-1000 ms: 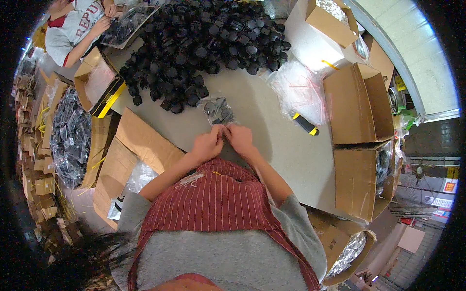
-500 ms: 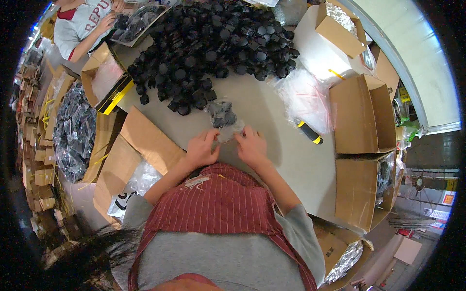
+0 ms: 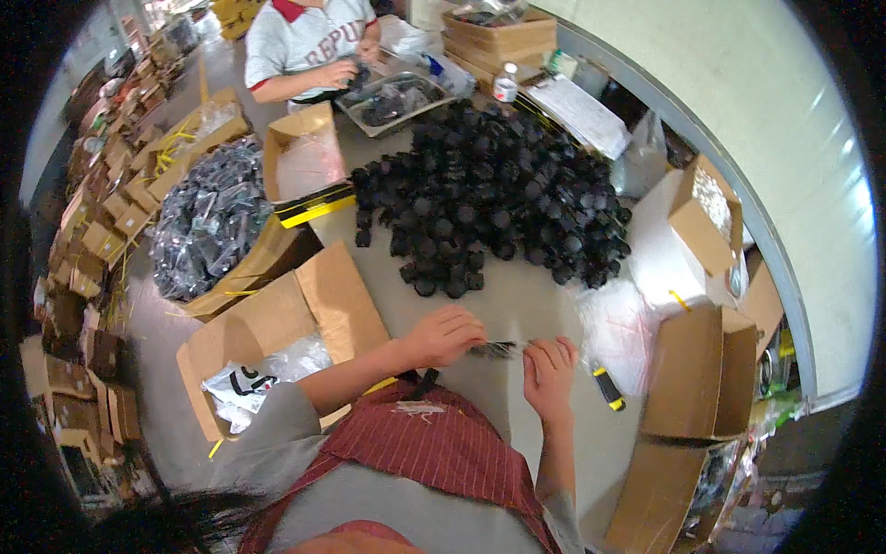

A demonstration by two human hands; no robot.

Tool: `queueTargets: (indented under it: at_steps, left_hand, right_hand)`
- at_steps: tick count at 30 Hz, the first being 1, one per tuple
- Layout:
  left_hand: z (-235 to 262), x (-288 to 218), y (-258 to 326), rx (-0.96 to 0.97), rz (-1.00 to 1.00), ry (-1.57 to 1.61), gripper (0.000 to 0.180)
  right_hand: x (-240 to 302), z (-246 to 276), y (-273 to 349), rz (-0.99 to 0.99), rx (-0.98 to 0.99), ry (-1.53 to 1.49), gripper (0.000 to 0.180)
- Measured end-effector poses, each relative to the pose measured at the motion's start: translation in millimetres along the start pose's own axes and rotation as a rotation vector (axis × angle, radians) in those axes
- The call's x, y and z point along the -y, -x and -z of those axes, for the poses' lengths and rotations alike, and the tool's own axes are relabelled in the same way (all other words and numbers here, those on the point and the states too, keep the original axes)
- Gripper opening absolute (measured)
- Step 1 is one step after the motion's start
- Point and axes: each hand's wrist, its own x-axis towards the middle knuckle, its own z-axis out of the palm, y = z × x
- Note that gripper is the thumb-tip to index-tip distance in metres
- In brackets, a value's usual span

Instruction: The person picks up plastic pieces from a large pile on a table and places them into small plastic bags, then sets the filled bags aside.

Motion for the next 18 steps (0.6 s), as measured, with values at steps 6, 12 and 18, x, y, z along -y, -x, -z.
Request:
queueTargets:
  at_steps: [6,12,18]
  left_hand:
    - [-8,-23,0,0.134,0.036,0.068,0.024]
    - [-11,-38,0,0.002,0.087,0.166,0.026]
    - [3,-41,-4,0.123,0.194,0.224,0.022]
  right_hand:
    - [27,-7,-3,-0.025,0.122,-0.204,0.021]
    - [50,-17,6,-0.279,0.043,-0.307,0.021]
    - [42,-20,5,-0.121,0.032,-0.284,0.017]
